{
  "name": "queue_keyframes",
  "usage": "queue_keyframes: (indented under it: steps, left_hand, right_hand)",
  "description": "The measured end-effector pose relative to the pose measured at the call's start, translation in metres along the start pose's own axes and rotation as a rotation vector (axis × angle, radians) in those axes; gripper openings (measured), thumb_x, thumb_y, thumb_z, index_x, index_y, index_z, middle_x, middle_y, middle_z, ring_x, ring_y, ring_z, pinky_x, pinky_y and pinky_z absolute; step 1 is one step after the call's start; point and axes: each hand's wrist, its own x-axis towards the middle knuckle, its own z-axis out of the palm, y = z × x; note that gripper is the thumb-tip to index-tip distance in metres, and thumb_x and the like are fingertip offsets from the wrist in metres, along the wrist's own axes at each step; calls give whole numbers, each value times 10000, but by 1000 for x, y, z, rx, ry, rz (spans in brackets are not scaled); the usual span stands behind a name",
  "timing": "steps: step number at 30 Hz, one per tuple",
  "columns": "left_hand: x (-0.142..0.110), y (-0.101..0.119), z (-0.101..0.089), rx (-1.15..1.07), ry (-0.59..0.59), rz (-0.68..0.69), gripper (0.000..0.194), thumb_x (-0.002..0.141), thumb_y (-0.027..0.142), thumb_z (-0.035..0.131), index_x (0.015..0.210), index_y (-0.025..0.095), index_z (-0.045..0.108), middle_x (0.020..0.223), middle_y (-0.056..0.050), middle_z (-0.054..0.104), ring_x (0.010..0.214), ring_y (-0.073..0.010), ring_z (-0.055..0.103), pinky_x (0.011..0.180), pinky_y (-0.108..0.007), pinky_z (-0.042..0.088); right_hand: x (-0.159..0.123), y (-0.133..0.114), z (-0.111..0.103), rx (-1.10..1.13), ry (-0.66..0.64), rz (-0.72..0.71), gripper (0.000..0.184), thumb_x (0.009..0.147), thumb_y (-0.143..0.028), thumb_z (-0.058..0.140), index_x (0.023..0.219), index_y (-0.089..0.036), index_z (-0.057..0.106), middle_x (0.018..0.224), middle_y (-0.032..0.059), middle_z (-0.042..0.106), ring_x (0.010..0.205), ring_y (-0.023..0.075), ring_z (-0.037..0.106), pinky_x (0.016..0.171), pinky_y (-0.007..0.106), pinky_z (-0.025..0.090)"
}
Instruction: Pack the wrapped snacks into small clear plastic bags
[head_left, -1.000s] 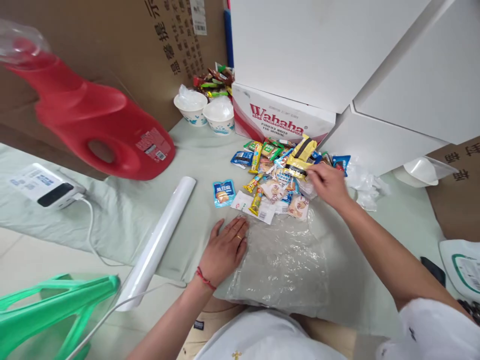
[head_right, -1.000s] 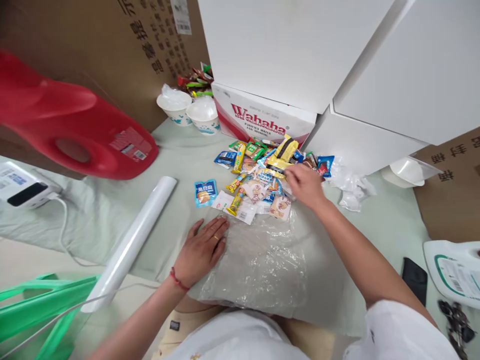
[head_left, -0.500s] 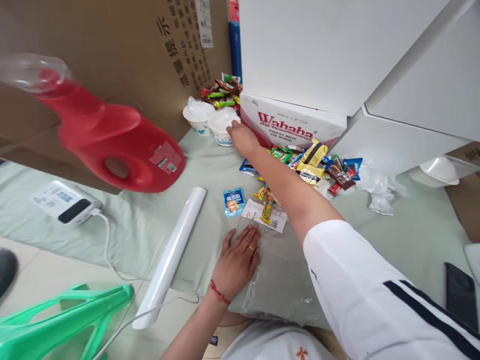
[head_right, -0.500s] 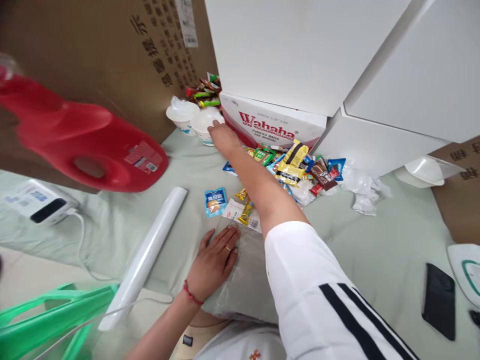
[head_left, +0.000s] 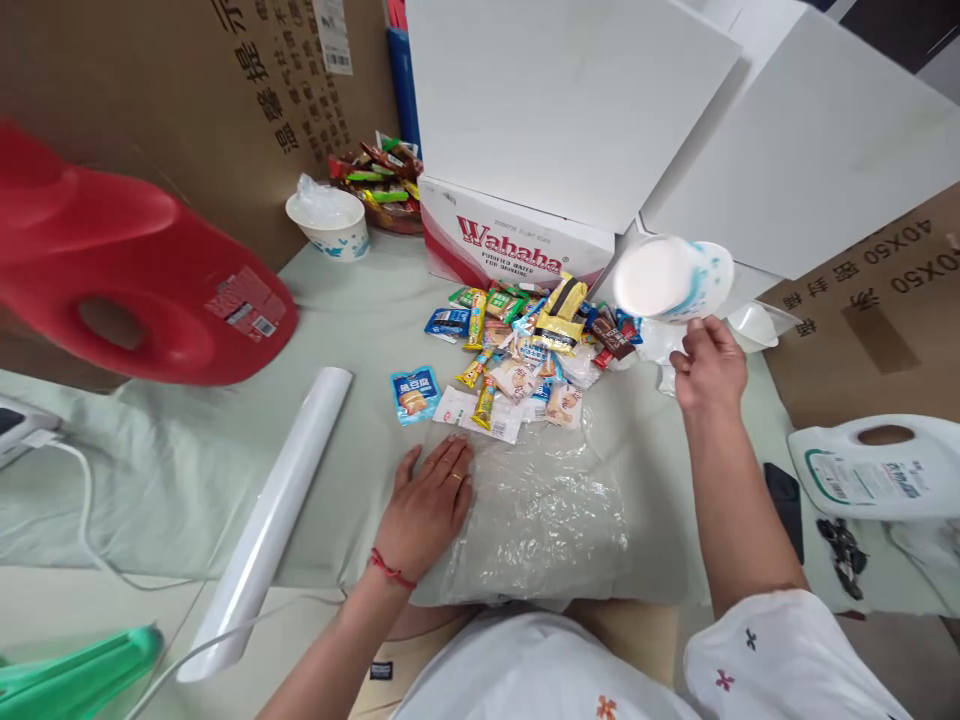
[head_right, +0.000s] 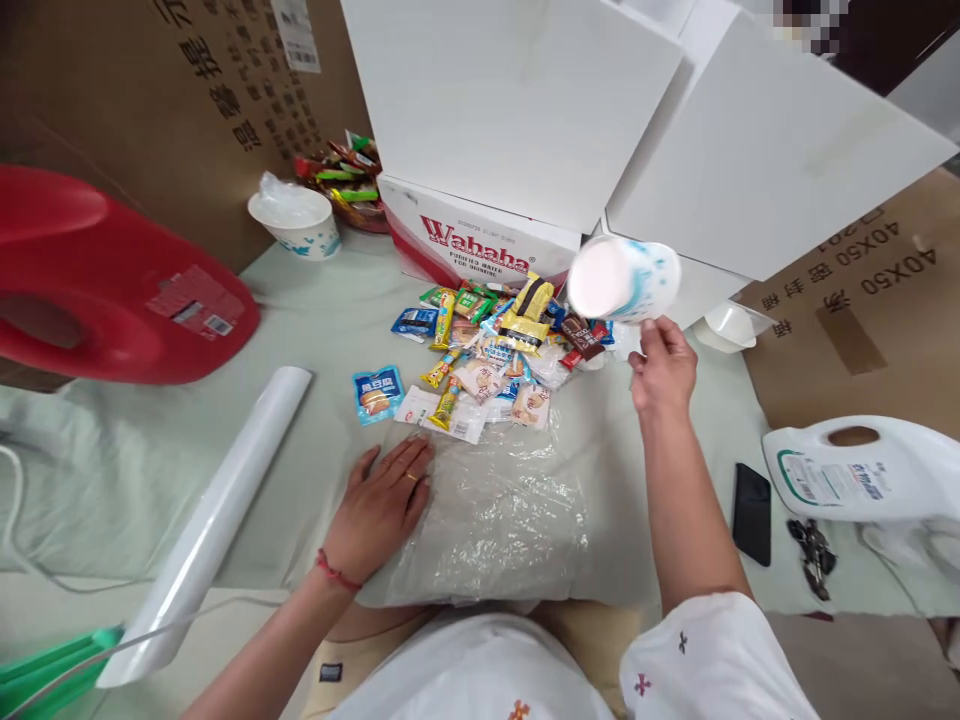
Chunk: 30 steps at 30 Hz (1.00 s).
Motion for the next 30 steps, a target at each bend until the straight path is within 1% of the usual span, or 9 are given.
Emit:
queue_keyframes:
  steps: [3,5,9,14,18,21,25,28,30]
  left_hand:
    - [0,1,0,19,-3,-1,417,1040,288,405,1381,196,627,1487,-113,606,1371,-289,567,1196,-542,276]
    - [0,1,1,28,-4,2,418,1039,290,406,1382,193,625,1491,-112,602,1374,-290,565,1190,-542,283]
    - [-1,1,2,63,-13,15,427,1040,291,398,1391,178,612,1495,-114,597,1373,-290,566,1179,-543,293]
    - [0,0,2,85,-28,20,436,1043,305,384,1393,178,610,1499,-121,593,1375,-293,563,1172,-547,301]
    - [1,0,2,87,-19,24,443,1040,317,379,1392,180,612,1494,-128,597,1364,-298,572,1166,-548,311]
    - [1,-1,3,102,-21,30,445,1045,324,362,1387,189,613,1486,-126,605,1359,-294,576,1164,-536,312]
    - [1,-1,4,117,-29,31,454,1046,330,351,1399,193,601,1489,-126,602,1363,-293,572,1170,-530,305]
    - [1,-1,4,113,-36,27,459,1043,336,351,1399,188,601,1495,-130,596,1364,-299,570,1173,-534,300]
    - [1,-1,4,106,-37,24,462,1041,339,352,1399,185,600,1493,-133,598,1365,-305,570,1170,-537,302]
  right_hand:
    - [46,10,-33,215,60,356,417,672,-185,907,759,-211,499,595,-121,347,433,18,286,312,101,187]
    - [65,17,-44,312,96,453,457,710,-143,877,730,-211,426,565,-132,287,408,18,262,301,96,182]
    - [77,26,-54,458,82,401,438,782,-131,822,736,-216,395,559,-130,309,409,23,349,310,92,246]
    - [74,30,-70,503,93,444,370,827,-93,761,757,-216,419,559,-130,328,400,26,349,305,100,250]
    - [74,27,-86,476,116,480,355,854,-99,721,742,-210,403,565,-125,321,388,23,307,294,105,209]
    - [78,19,-92,412,116,427,369,861,-115,697,712,-209,372,568,-118,299,392,24,276,306,106,200]
    - [74,-4,-107,252,169,200,324,888,-150,618,690,-227,374,587,-103,278,427,38,287,357,129,246]
    - [54,-16,-137,198,254,43,240,871,-200,637,742,-252,442,606,-94,312,457,61,326,376,160,258]
    - [31,-14,-166,52,355,-30,156,841,-235,672,804,-260,522,608,-91,364,454,74,315,371,187,222]
